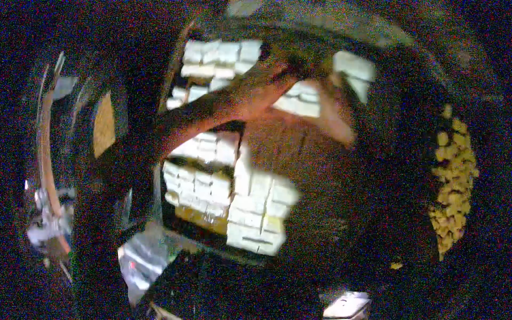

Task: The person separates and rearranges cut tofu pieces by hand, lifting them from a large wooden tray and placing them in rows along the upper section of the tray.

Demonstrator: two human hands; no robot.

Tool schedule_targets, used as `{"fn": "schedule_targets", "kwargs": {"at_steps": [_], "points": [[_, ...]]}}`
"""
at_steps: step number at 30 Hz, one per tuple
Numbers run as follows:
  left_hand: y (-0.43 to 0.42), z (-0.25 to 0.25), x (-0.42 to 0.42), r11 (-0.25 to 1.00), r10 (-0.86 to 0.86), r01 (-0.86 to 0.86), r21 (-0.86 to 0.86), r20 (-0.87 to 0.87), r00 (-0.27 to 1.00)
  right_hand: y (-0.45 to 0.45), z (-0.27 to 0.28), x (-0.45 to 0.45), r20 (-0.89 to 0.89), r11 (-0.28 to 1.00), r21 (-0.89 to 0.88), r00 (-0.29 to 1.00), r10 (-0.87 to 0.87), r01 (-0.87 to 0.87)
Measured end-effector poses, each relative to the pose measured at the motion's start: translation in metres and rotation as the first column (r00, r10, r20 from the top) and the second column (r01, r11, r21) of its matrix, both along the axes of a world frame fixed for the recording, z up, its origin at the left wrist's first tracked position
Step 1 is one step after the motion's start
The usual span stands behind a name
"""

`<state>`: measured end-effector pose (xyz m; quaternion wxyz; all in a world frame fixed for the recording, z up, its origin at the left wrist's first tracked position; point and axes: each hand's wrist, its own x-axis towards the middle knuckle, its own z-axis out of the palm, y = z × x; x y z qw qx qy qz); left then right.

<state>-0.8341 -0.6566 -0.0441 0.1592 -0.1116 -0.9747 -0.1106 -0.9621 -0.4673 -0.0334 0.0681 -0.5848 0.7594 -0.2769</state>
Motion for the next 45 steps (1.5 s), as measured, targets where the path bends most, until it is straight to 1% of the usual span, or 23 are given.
{"fn": "schedule_targets", "kwargs": {"at_steps": [2, 6, 10, 12, 13, 14, 16, 17, 18, 20, 22, 23, 24, 26, 28, 29, 30, 32, 34, 36, 38, 41, 45], "points": [[0.009, 0.006, 0.012, 0.999, 0.023, -0.022, 0.027, -0.076, 0.997, 0.004, -0.025, -0.014, -0.105, 0.992, 0.107, 0.993, -0.050, 0.061], [0.011, 0.000, 0.023, 0.995, 0.086, -0.090, -0.049, -0.066, 0.994, 0.000, -0.012, -0.012, -0.268, 0.998, 0.012, 0.961, 0.070, -0.069], [0.005, -0.009, 0.012, 0.995, 0.058, -0.062, -0.081, -0.051, 0.997, -0.001, -0.014, -0.014, -0.249, 0.995, 0.100, 0.968, 0.040, -0.015], [0.005, -0.002, 0.010, 0.997, 0.071, -0.073, 0.015, 0.088, 0.994, -0.004, -0.034, -0.029, -0.025, 0.976, 0.204, 0.997, -0.075, 0.078], [0.005, 0.004, 0.008, 0.995, 0.062, -0.073, 0.073, 0.146, 0.987, -0.005, -0.035, -0.027, 0.534, 0.872, 0.378, 0.695, -0.481, 0.312], [0.004, 0.010, 0.006, 0.988, 0.052, -0.080, 0.129, 0.202, 0.978, -0.003, -0.034, -0.031, 0.442, 0.942, 0.288, 0.848, -0.291, 0.173], [-0.001, 0.014, 0.000, 0.979, 0.012, -0.026, 0.203, 0.072, 0.997, -0.007, 0.001, -0.019, 0.167, 0.982, 0.185, 0.986, 0.011, -0.043], [-0.005, 0.013, -0.008, 0.980, 0.001, -0.013, 0.200, 0.056, 0.998, -0.016, -0.001, -0.027, 0.390, 0.986, 0.110, 0.917, 0.077, -0.129], [-0.010, 0.013, -0.017, 0.964, -0.025, -0.016, 0.266, 0.150, 0.988, -0.021, 0.002, -0.039, 0.376, 0.987, 0.106, 0.924, 0.070, -0.118], [-0.021, 0.014, -0.032, 0.947, -0.064, -0.015, 0.320, 0.234, 0.970, -0.031, 0.017, -0.057, 0.586, 0.935, 0.225, 0.805, 0.095, -0.274], [-0.030, 0.035, -0.045, 0.932, -0.042, -0.144, 0.332, 0.496, 0.867, -0.039, 0.019, -0.072, 0.540, 0.958, 0.114, 0.826, 0.162, -0.263], [-0.037, 0.044, -0.050, 0.917, -0.054, -0.138, 0.374, 0.458, 0.887, -0.045, 0.010, -0.079, 0.560, 0.970, 0.050, 0.811, 0.171, -0.239], [-0.033, 0.078, -0.053, 0.961, 0.093, -0.223, 0.165, 0.567, 0.819, -0.050, 0.011, -0.079, 0.577, 0.977, -0.015, 0.797, 0.181, -0.211], [-0.044, 0.065, -0.059, 0.981, 0.120, -0.164, 0.101, 0.348, 0.930, -0.058, 0.015, -0.080, 0.560, 0.988, -0.023, 0.816, 0.140, -0.154], [-0.055, 0.043, -0.066, 0.986, 0.059, -0.107, 0.125, 0.341, 0.938, -0.066, 0.009, -0.087, 0.242, 0.969, 0.017, 0.941, 0.236, -0.248], [-0.061, 0.030, -0.068, 0.988, 0.012, -0.063, 0.141, 0.340, 0.940, -0.070, 0.009, -0.088, 0.129, 0.950, 0.224, 0.973, 0.192, -0.217], [-0.065, 0.004, -0.067, 0.999, 0.048, -0.045, -0.018, 0.244, 0.969, -0.069, 0.011, -0.079, -0.161, 0.962, 0.221, 0.967, 0.199, -0.161], [-0.063, -0.005, -0.065, 0.994, -0.007, -0.001, -0.109, -0.065, 0.998, -0.071, 0.013, -0.073, -0.133, 0.961, 0.246, 0.978, 0.162, -0.126], [-0.066, -0.012, -0.066, 0.984, -0.010, -0.002, -0.179, -0.066, 0.998, -0.070, -0.005, -0.077, -0.219, 0.984, 0.113, 0.962, 0.163, -0.141], [-0.065, -0.013, -0.064, 0.968, -0.006, -0.009, -0.251, -0.056, 0.998, -0.071, -0.008, -0.078, -0.031, 0.986, 0.043, 0.986, 0.163, -0.162], [-0.067, -0.009, -0.063, 0.981, -0.007, 0.007, -0.195, 0.001, 1.000, -0.062, -0.006, -0.086, -0.090, 0.981, 0.031, 0.976, 0.196, -0.194], [-0.061, -0.002, -0.063, 0.982, 0.041, -0.016, -0.187, 0.130, 0.991, -0.061, -0.003, -0.083, 0.088, 0.987, 0.089, 0.988, 0.127, -0.135], [-0.060, 0.005, -0.062, 0.998, 0.017, -0.011, -0.054, 0.114, 0.993, -0.071, 0.007, -0.071, -0.133, 0.980, 0.042, 0.971, 0.200, -0.197]]}}
